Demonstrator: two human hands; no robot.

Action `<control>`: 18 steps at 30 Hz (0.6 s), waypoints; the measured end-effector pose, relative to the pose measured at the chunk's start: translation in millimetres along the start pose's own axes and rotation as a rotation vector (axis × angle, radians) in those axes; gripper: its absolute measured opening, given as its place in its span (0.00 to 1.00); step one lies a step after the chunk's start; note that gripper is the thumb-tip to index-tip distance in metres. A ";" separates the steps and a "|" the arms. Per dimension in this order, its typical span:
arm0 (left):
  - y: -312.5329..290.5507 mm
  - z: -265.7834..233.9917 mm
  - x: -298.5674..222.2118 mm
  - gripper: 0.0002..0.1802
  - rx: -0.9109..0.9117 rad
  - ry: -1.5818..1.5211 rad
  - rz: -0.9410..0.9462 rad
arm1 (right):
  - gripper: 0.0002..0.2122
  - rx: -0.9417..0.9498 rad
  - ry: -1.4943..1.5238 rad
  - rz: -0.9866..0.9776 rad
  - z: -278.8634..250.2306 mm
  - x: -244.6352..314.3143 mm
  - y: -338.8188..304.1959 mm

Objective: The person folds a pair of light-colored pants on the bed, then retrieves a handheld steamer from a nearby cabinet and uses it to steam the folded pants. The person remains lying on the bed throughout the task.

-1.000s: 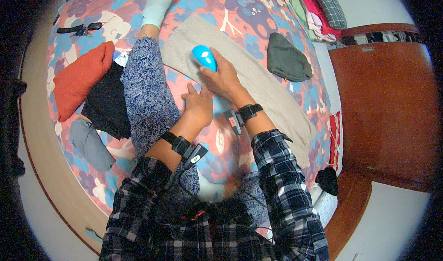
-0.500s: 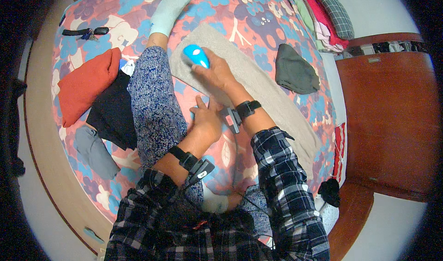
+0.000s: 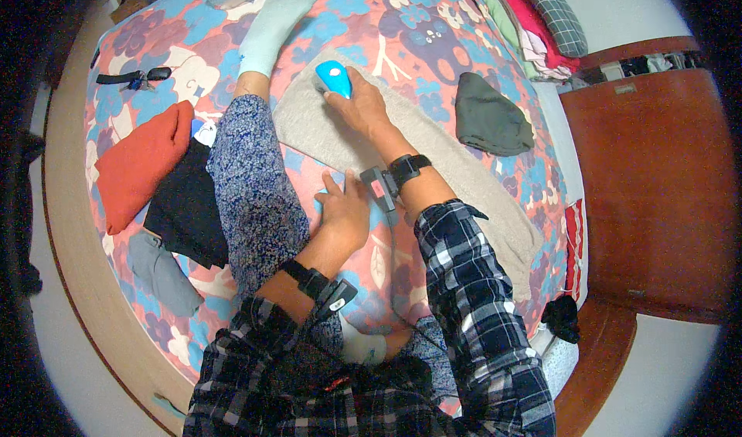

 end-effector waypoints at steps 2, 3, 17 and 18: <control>-0.5 2.5 -1.1 0.37 -0.021 -0.015 -0.009 | 0.37 0.013 0.020 0.033 3.8 -2.0 6.0; -0.1 4.3 -1.9 0.38 -0.016 -0.011 -0.008 | 0.37 0.008 0.025 0.041 5.9 -1.7 9.2; 3.9 13.8 -3.9 0.39 -0.098 0.007 -0.009 | 0.34 0.033 -0.113 0.195 -4.7 -24.5 9.5; 4.3 14.9 -4.1 0.39 -0.113 0.022 -0.009 | 0.35 0.045 -0.117 0.174 -7.0 -26.2 3.0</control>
Point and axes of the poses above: each hand's wrist, its own y-axis towards the middle knuckle, its own z-axis out of the palm, x = y × z, the point moved 3 cm from there along y, towards the middle knuckle, and after that the axes turned 12 degrees about -z, right-handed, at the moved point
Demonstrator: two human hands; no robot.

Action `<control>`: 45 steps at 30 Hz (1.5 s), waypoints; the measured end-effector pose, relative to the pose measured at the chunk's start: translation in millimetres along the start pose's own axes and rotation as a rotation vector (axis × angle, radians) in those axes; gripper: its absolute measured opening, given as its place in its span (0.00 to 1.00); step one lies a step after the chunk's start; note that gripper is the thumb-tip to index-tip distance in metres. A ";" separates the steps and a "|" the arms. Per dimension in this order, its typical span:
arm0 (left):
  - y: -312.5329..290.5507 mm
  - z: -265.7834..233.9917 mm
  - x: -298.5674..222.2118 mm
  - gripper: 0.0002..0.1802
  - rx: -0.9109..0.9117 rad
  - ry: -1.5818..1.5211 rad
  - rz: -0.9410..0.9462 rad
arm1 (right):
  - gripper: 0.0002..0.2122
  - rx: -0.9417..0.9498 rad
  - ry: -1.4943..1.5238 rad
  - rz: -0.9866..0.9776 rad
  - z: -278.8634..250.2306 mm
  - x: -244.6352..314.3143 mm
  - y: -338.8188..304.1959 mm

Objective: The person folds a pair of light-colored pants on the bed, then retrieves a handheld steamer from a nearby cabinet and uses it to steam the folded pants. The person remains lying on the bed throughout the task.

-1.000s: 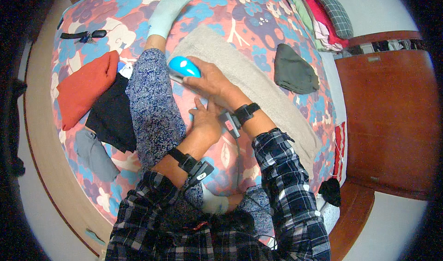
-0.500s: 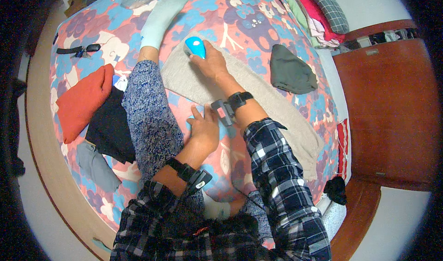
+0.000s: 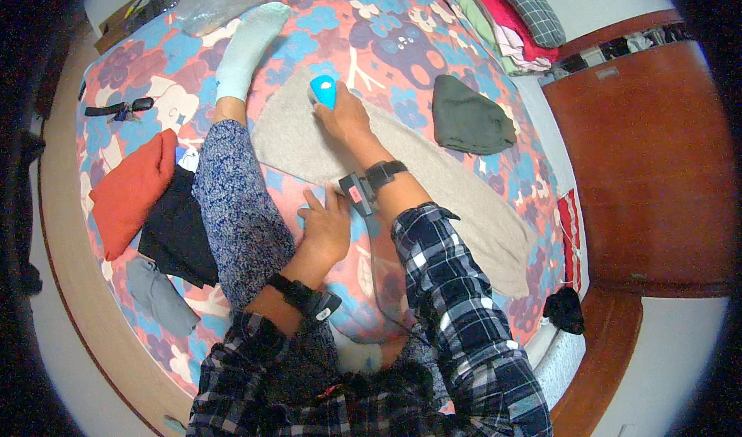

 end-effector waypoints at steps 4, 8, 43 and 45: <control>1.4 4.7 0.6 0.37 -0.054 0.007 0.008 | 0.35 0.040 -0.039 0.061 -11.8 -17.5 -25.3; 1.3 8.4 0.8 0.37 -0.117 -0.009 0.015 | 0.36 -0.043 -0.042 0.042 -32.6 -38.7 -54.8; 2.6 5.9 -0.8 0.40 -0.143 0.096 0.032 | 0.36 -0.019 0.098 0.097 -72.1 -38.8 -159.3; 2.6 2.7 -0.8 0.42 -0.107 0.105 0.039 | 0.36 -0.047 0.092 0.166 -85.6 -54.8 -187.1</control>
Point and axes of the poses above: each hand's wrist, its own y-axis towards the middle knuckle, its own z-axis out of the palm, x = y × z, the point moved 3 cm from there along y, towards the middle knuckle, and after that the axes turned 12 degrees about -z, right-handed, at the moved point
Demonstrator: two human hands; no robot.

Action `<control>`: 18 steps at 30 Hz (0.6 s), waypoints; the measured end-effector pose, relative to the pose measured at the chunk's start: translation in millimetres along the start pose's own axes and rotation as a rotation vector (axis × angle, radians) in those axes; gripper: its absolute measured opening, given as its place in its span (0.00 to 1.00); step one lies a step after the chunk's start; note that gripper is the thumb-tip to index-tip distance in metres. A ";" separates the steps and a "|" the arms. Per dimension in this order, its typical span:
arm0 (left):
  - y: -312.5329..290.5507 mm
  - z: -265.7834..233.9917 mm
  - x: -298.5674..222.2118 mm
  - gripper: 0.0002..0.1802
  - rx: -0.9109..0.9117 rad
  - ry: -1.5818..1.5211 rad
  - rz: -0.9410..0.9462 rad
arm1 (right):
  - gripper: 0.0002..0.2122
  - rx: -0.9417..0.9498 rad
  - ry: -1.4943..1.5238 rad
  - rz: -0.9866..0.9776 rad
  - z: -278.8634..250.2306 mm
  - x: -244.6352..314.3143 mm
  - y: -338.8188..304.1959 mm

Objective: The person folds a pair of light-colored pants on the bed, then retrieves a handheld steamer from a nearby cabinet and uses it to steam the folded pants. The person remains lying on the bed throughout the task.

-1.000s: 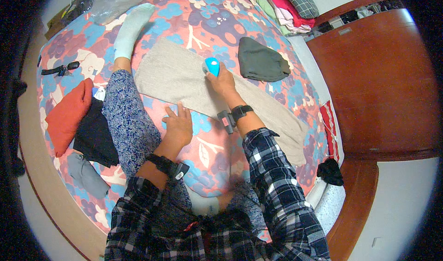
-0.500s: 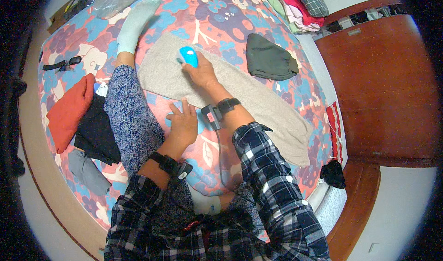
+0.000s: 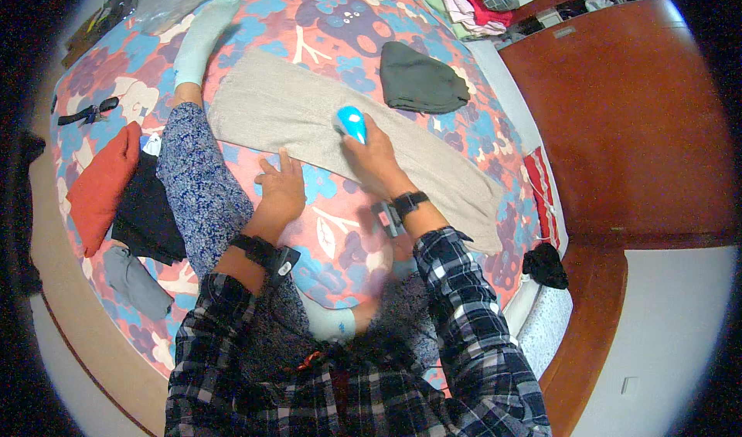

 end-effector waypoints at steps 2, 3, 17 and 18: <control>0.1 -2.3 0.3 0.45 0.050 -0.006 0.012 | 0.35 -0.069 -0.030 0.032 -16.4 -22.1 -23.3; -0.2 -3.3 0.4 0.45 0.063 0.000 0.012 | 0.35 -0.099 -0.051 0.094 -23.5 -35.5 -35.4; -1.8 -3.4 0.2 0.44 0.080 -0.035 0.016 | 0.31 -0.310 0.001 0.361 -57.0 -132.4 -111.5; -2.1 -3.6 0.3 0.44 0.078 -0.041 0.015 | 0.30 -0.315 0.013 0.346 -53.3 -125.9 -106.6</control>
Point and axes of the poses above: each hand's wrist, its own y-axis towards the middle knuckle, its own z-axis out of the palm, x = y × z, the point moved 3 cm from there along y, towards the middle knuckle, and after that the axes turned 12 degrees about -z, right-handed, at the moved point
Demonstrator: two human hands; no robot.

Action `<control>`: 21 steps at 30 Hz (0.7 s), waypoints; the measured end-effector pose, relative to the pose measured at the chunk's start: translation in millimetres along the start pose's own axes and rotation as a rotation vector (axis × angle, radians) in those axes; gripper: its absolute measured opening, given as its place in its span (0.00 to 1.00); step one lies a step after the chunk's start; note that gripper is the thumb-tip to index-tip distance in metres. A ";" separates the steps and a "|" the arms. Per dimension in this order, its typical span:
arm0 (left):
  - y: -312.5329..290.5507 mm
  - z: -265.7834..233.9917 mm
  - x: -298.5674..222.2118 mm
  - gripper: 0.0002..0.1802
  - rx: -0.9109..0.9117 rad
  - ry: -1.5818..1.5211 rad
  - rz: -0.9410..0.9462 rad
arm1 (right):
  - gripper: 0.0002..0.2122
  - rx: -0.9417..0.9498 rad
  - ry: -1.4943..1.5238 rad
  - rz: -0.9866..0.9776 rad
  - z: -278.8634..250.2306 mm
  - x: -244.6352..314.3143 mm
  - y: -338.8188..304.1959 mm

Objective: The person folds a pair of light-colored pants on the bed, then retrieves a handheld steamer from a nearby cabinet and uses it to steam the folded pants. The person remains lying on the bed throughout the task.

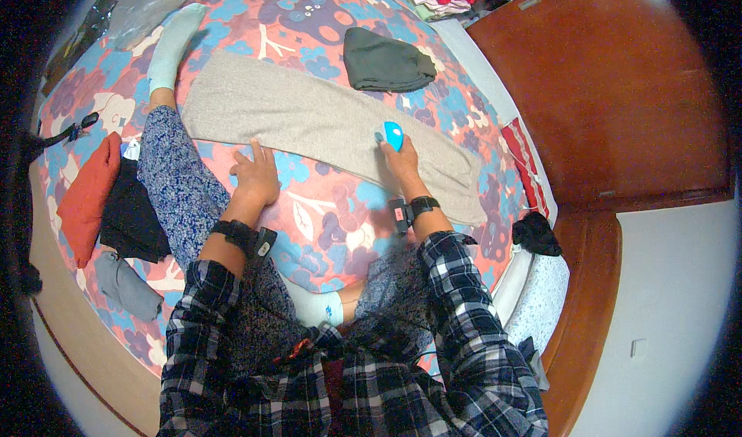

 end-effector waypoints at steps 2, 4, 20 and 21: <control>0.1 -0.2 0.3 0.44 0.009 -0.007 0.001 | 0.29 0.007 0.031 -0.006 11.7 17.6 1.5; 0.6 -1.2 0.5 0.44 0.013 -0.010 0.005 | 0.29 0.029 0.062 0.021 27.2 36.6 3.0; 11.0 -11.2 -17.6 0.31 -0.323 -0.764 0.234 | 0.29 0.132 0.363 -0.058 106.8 127.1 -1.7; 12.3 -11.2 -21.8 0.32 -0.297 -0.960 0.276 | 0.28 0.118 0.394 -0.032 112.0 132.5 -4.2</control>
Point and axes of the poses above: each hand's wrist, its own y-axis towards the middle knuckle, its own z-axis out of the palm, x = y × z, the point moved 3 cm from there along y, towards the middle knuckle, and after that the axes turned 12 degrees about -z, right-handed, at the moved point
